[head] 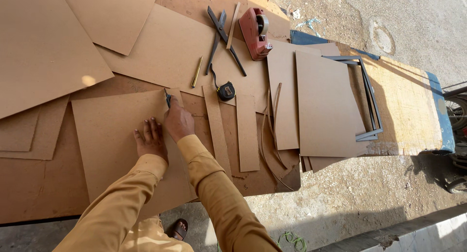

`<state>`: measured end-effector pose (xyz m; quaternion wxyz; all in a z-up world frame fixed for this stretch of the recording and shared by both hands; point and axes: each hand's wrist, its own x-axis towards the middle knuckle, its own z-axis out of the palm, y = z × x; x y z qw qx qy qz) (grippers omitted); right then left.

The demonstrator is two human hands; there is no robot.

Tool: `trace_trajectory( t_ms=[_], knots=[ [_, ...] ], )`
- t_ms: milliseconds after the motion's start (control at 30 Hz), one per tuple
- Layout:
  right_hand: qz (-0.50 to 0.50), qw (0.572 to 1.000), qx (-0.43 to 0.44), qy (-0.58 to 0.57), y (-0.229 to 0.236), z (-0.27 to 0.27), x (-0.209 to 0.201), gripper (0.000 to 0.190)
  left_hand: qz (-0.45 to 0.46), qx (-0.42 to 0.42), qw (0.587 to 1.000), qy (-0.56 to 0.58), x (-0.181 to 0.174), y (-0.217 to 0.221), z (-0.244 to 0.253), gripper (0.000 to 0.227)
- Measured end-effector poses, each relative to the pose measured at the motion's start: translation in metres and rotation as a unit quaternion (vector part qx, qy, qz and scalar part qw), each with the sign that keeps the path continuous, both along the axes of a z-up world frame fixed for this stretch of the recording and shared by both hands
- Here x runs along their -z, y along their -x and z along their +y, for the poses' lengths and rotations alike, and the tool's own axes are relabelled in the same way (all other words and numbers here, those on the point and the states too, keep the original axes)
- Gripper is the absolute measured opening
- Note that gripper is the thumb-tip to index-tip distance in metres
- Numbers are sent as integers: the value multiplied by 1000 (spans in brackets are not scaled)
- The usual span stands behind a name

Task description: The person uses a utility knife to cut rectangular pieces from a large sheet of cardboard on a workbench. They repeatedly score and snap the material, then trim the edges to size. The cut pieces are stacked on the table.

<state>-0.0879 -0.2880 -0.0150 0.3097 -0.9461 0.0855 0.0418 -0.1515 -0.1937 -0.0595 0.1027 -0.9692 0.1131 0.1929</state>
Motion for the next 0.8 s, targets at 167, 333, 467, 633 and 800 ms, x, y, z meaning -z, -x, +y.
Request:
trace_trajectory(
  t_ms=[167, 333, 467, 633, 800],
  knots=[
    [9, 999, 23, -26, 7, 3, 12, 54, 51, 32, 997, -38, 21, 4, 4, 111],
    [-30, 999, 8, -10, 5, 0, 24, 52, 1, 20, 1000, -12, 28, -2, 2, 84],
    [2, 1000, 1, -2, 17, 0, 28, 55, 43, 16, 998, -31, 39, -9, 1, 85],
    [31, 999, 1, 15, 73, -7, 25, 54, 57, 18, 998, -11, 42, -5, 4, 87],
    [52, 998, -11, 31, 159, -19, 11, 53, -1, 42, 999, -14, 22, -2, 6, 99]
  ],
)
